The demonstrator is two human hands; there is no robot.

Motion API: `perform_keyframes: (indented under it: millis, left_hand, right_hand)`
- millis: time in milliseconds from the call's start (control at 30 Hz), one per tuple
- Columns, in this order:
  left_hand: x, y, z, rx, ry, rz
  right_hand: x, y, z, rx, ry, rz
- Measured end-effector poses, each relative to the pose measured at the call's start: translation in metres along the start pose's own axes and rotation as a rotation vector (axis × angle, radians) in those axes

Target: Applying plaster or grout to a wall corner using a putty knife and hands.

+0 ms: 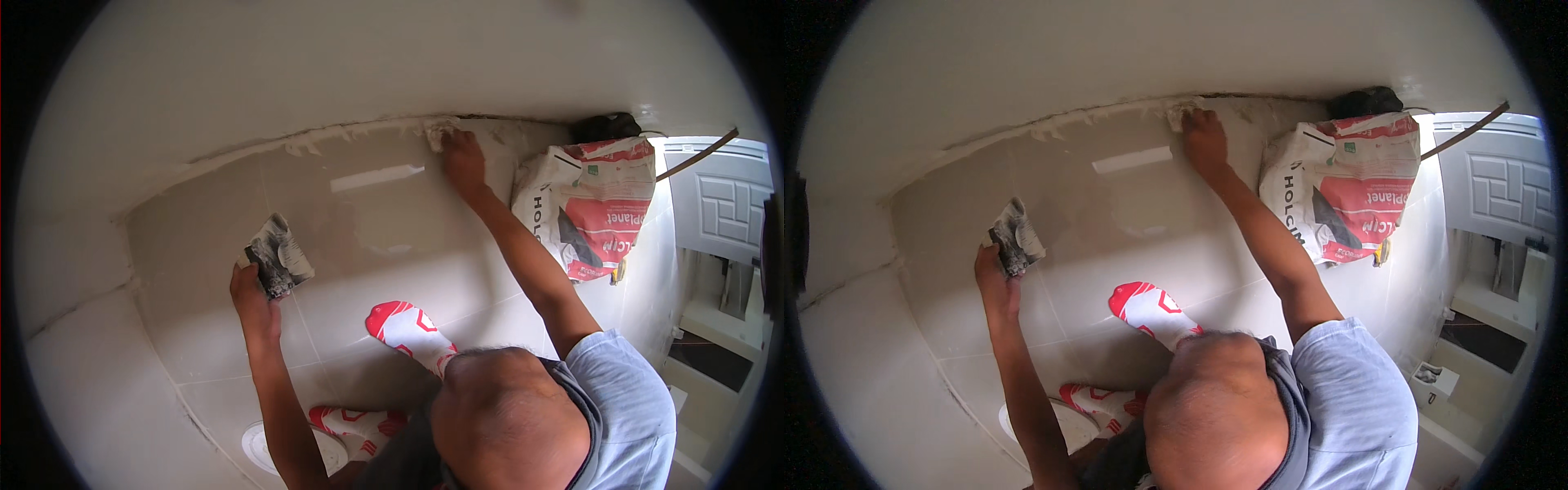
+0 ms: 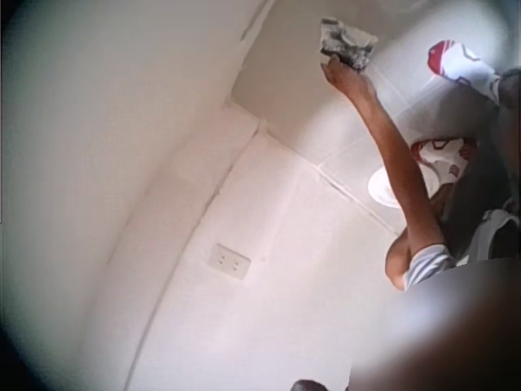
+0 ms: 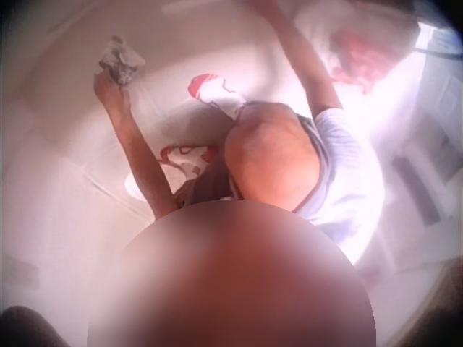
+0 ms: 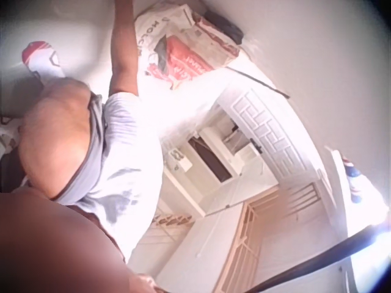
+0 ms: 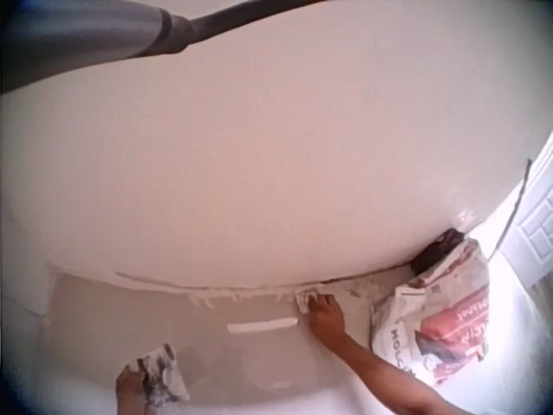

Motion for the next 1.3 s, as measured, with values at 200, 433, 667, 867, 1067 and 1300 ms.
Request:
perform_keyframes:
  millis: [200, 433, 667, 867, 1067, 1300]
  left_hand:
    - [0.008, -0.001, 0.003, 0.051, -0.059, -0.050]
    - [0.001, 0.002, -0.002, 0.095, -0.079, -0.020]
    - [0.000, 0.000, -0.018, -0.029, -0.116, -0.015]
    - [0.003, 0.003, -0.021, 0.015, -0.152, -0.001]
    - [0.002, 0.003, -0.043, -0.016, -0.192, 0.029]
    - [0.001, -0.002, -0.055, -0.125, -0.254, 0.064]
  right_hand:
    - [0.010, 0.009, -0.008, 0.513, -0.109, -0.114]
    - [-0.037, 0.020, 0.006, 0.488, -0.213, 0.233]
    - [0.026, 0.036, 0.025, 0.495, -0.157, 0.257]
    - [0.085, 0.050, 0.022, 0.571, -0.090, 0.183]
    - [0.160, 0.063, 0.016, 0.547, 0.035, 0.129]
    - [0.236, 0.088, 0.022, 0.563, 0.214, 0.076]
Point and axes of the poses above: each hand's wrist, its own y-axis towards the middle knuckle, its own z-axis out of the palm, x = y × z, the point moved 7 cm from there along y, towards the middle knuckle, and after that the axes turned 7 degrees about -y, right-handed, at the moved point
